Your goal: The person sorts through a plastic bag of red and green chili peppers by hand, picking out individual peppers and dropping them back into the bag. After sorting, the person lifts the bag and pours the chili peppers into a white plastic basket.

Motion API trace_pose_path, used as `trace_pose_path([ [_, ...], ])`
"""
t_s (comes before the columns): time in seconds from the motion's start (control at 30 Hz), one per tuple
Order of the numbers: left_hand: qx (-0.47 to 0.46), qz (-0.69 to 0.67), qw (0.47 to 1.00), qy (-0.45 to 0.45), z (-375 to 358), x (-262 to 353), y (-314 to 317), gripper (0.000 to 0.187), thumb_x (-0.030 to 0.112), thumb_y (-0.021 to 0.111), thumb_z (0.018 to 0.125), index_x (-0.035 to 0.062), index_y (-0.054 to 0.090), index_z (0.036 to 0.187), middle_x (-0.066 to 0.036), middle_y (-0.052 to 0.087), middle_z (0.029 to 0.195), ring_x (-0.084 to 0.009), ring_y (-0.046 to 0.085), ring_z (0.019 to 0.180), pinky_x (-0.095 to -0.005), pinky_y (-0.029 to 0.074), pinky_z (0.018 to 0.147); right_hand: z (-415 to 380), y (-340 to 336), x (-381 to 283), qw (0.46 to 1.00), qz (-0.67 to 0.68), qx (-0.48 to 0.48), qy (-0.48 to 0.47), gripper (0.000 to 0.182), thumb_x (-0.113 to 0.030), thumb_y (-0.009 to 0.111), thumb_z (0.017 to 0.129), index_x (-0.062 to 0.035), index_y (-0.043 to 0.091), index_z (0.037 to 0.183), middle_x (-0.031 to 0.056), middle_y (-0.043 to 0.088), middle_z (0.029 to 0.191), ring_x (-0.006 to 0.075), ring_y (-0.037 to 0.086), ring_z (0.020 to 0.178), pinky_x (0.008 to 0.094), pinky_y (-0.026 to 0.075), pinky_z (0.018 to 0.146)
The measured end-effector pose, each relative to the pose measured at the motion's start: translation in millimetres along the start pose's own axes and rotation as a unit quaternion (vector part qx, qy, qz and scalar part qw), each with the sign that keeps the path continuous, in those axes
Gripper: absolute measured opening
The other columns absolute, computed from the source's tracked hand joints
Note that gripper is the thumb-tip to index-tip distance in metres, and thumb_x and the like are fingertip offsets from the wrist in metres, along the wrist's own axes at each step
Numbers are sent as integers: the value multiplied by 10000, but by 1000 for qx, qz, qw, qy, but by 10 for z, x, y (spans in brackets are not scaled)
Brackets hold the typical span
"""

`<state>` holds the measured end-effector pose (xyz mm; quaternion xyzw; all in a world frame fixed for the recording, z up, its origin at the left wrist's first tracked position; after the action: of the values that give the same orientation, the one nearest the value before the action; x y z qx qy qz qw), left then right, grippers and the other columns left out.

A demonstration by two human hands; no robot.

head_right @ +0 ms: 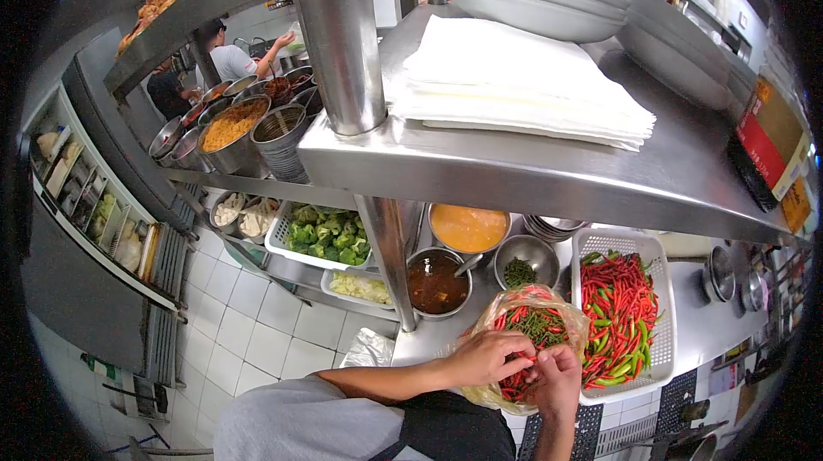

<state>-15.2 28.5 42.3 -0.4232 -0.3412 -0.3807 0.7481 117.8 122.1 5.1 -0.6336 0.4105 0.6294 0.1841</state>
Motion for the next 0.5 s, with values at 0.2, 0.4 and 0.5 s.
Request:
trace_pose_path([
  [0.2,-6,-83,987,-138,-45,-89,29,193,199,618,943,12,590,983,-144,652,853,-278,660,800,-384,501,742,-117,171,-396,826,-481,108,-272,159,32,679,819,5,547,904,104,567,746,209,576,617,328,466,586],
  [0.4,30,-271,948,-166,-67,-352,114,176,196,517,1015,27,478,1051,-83,638,911,-135,625,823,-299,509,722,-37,211,-344,847,-510,55,-140,156,-25,704,785,-9,600,899,139,600,836,308,624,738,399,490,664],
  [0.5,-10,-327,915,-235,-68,-373,137,156,195,481,1033,44,452,1057,-44,596,903,-81,576,808,-256,505,709,-66,324,-160,789,-595,-93,-123,160,-105,727,785,-23,642,892,164,622,857,358,631,823,444,494,722],
])
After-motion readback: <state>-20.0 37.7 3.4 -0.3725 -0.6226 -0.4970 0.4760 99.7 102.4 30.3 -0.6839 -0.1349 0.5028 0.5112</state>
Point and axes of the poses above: each hand's wrist, its own z-axis towards the middle knuckle, its own y-axis out of the palm, x = y × z, the point moved 6 cm from there along z, towards the middle knuckle
